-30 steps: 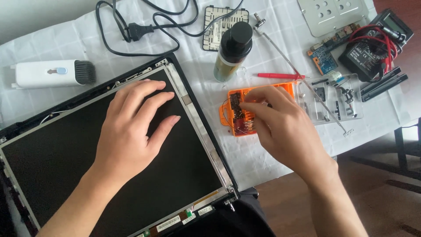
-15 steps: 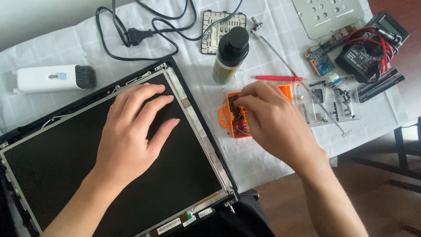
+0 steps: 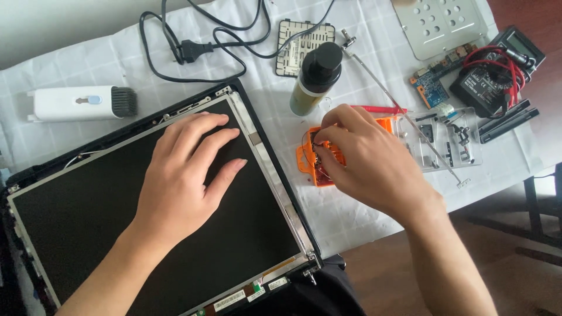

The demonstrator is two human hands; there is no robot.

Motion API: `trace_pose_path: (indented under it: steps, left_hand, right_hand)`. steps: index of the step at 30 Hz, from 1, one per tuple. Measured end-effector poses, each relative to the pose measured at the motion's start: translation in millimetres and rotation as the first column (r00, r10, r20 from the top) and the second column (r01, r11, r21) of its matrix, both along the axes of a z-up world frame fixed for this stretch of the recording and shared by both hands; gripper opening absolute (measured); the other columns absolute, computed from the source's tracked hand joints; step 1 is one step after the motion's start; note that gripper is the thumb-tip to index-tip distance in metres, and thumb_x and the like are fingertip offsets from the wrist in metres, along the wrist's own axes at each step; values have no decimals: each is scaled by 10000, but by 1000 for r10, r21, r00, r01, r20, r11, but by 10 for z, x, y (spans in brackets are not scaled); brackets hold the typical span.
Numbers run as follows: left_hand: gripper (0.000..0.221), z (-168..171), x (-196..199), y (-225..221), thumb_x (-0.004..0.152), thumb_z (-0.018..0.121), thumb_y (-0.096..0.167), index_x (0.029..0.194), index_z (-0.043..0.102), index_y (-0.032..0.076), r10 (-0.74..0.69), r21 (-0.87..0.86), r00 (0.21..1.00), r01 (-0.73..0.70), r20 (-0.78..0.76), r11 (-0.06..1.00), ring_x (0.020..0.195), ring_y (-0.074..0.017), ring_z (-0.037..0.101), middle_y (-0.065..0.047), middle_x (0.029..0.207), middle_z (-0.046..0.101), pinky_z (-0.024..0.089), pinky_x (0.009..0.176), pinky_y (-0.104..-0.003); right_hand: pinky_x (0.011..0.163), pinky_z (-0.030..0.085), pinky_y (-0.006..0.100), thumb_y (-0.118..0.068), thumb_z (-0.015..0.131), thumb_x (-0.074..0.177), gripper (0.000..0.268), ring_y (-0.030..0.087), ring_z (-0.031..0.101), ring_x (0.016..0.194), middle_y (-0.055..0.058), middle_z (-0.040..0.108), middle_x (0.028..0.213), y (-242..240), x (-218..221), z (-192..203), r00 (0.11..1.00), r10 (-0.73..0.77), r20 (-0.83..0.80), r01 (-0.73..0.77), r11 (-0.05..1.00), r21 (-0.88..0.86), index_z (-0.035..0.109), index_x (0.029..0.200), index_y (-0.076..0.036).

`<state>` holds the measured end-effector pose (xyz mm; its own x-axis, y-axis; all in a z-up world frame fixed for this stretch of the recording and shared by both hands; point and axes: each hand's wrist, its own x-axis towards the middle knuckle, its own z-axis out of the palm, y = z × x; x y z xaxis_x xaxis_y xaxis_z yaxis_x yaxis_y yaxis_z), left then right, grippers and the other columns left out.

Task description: Disassembling and reassembling a laptop screen by removing screws with a screwdriver and prying off the plastic bezel.

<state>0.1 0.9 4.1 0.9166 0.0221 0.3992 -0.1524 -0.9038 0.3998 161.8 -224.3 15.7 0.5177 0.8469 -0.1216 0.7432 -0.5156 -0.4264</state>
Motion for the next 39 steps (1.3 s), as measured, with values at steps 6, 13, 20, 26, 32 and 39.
trace_pose_path:
  steps: [6,13,20,26,32,39]
  left_hand:
    - [275,-16,-21,7,1014,693,165,1213,668,-22,3,0,1000,-3,17,1000,1204,-364,601,-165,1267,615,488,1084,-500]
    - [277,-41,-43,20,1015,697,169,1221,660,-11,8,-11,1000,-8,15,1000,1208,-364,594,-159,1273,605,479,1080,-497]
    - [287,-45,-61,27,1023,689,185,1228,658,-15,0,4,1000,0,15,1000,1224,-357,588,-158,1282,600,480,1082,-494]
    - [287,-42,-58,23,1024,684,184,1230,658,-14,0,5,1000,0,10,1000,1229,-357,582,-158,1280,597,475,1087,-493]
    - [289,-41,-55,22,1027,681,186,1229,663,-20,-6,6,1000,6,10,1000,1220,-365,584,-163,1282,601,476,1082,-499]
    - [282,-37,-44,8,1029,679,175,1225,662,-27,-5,-5,1000,5,11,1000,1207,-373,584,-169,1277,603,482,1082,-510]
  right_hand:
    - [497,522,462,-72,678,941,99,274,611,958,54,608,1033,2,-37,-153,960,71,270,-94,993,76,713,848,-63]
    - [570,534,437,9,635,956,94,298,605,932,97,570,1026,-13,-2,-166,920,187,345,-223,972,70,616,871,-27]
    - [617,527,450,23,647,927,60,311,580,924,102,572,1091,-34,-55,-188,921,172,349,-188,982,12,622,918,-31]
    - [706,524,452,-54,640,998,109,301,605,958,103,616,1059,-71,18,-75,991,51,121,-73,979,188,690,978,41]
    - [651,506,459,-21,631,980,82,297,588,982,73,629,1124,-111,43,5,989,39,142,-61,987,151,703,1016,-9]
    - [672,524,478,-71,607,1001,110,299,547,986,62,586,1089,-48,38,-90,990,61,128,-78,989,126,705,993,-23]
